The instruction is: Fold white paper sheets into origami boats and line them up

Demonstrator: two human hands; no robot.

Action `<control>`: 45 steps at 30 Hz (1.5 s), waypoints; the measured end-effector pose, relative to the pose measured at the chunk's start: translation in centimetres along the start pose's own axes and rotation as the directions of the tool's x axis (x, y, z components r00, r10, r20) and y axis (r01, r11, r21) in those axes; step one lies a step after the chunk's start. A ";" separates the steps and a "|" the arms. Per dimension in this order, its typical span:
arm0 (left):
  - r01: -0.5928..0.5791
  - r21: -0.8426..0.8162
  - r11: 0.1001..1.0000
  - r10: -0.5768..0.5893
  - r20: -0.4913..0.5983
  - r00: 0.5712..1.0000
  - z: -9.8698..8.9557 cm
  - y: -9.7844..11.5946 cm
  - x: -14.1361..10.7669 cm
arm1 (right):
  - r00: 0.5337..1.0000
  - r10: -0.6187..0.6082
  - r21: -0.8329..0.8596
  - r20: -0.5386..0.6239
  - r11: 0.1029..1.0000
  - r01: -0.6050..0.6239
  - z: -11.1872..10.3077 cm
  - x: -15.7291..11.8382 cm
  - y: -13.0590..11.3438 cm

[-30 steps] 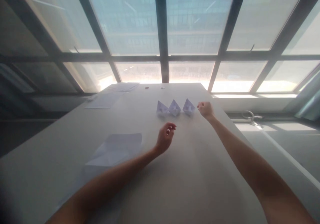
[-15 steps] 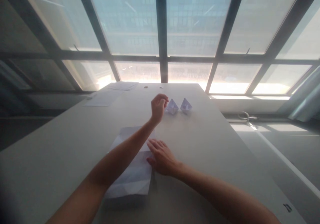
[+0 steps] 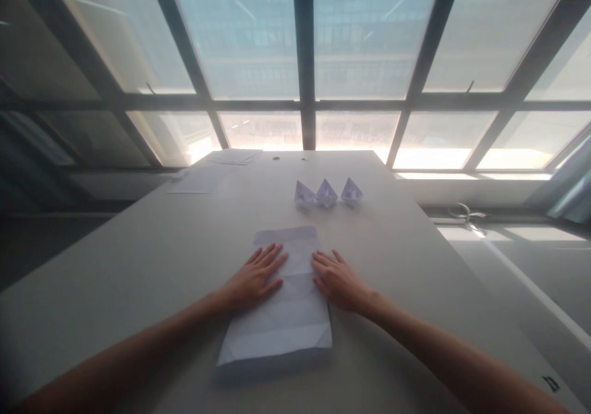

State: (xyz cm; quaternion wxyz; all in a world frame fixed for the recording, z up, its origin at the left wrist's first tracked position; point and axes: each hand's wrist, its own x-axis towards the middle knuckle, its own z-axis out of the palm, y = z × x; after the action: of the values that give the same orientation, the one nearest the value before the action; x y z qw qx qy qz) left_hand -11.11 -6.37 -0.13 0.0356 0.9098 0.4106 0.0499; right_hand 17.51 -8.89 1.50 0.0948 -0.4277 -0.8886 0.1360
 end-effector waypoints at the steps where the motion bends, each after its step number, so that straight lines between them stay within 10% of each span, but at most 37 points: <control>1: -0.019 0.014 1.000 0.019 0.018 1.000 0.1 0.9 0.7 | 0.998 0.054 -0.019 -0.034 0.998 -0.055 0.3 0.3 -0.1; 9: -0.171 0.026 0.985 0.169 0.064 0.984 0.8 6.7 7.0 | 0.911 0.386 -0.126 -0.147 0.906 -0.404 1.6 1.6 3.9; 18: -0.188 -0.049 0.981 0.191 0.069 0.979 1.3 5.0 10.8 | 0.865 0.467 -0.098 -0.183 0.867 -0.489 0.3 0.7 9.5; 22: 0.085 -0.020 0.996 -0.086 -0.017 0.996 1.8 2.4 11.6 | 0.854 0.488 -0.100 -0.180 0.855 -0.509 0.5 0.8 9.8; 27: 0.168 0.008 0.986 -0.168 -0.027 0.985 2.0 0.7 11.3 | 0.849 0.493 -0.097 -0.190 0.851 -0.516 0.3 0.9 9.8; 33: 0.172 0.016 0.985 -0.171 -0.044 0.984 2.0 1.1 11.2 | 0.837 0.391 -0.168 -0.383 0.861 -0.480 0.3 0.6 6.9; 37: 0.193 0.025 0.981 -0.190 -0.096 0.977 1.4 1.4 11.2 | 0.948 0.230 -0.089 -0.218 0.963 -0.254 1.4 0.7 4.2; 45: -0.100 0.000 0.995 0.100 -0.058 0.993 1.1 4.7 10.3 | 0.948 0.263 -0.049 -0.180 0.960 -0.276 1.7 1.1 4.4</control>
State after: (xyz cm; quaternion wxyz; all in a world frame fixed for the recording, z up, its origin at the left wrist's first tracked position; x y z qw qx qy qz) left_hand -0.72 -1.80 -0.13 0.0227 0.9273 0.3654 0.0786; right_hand 19.57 -5.68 -1.45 0.1358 -0.5585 -0.8146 0.0778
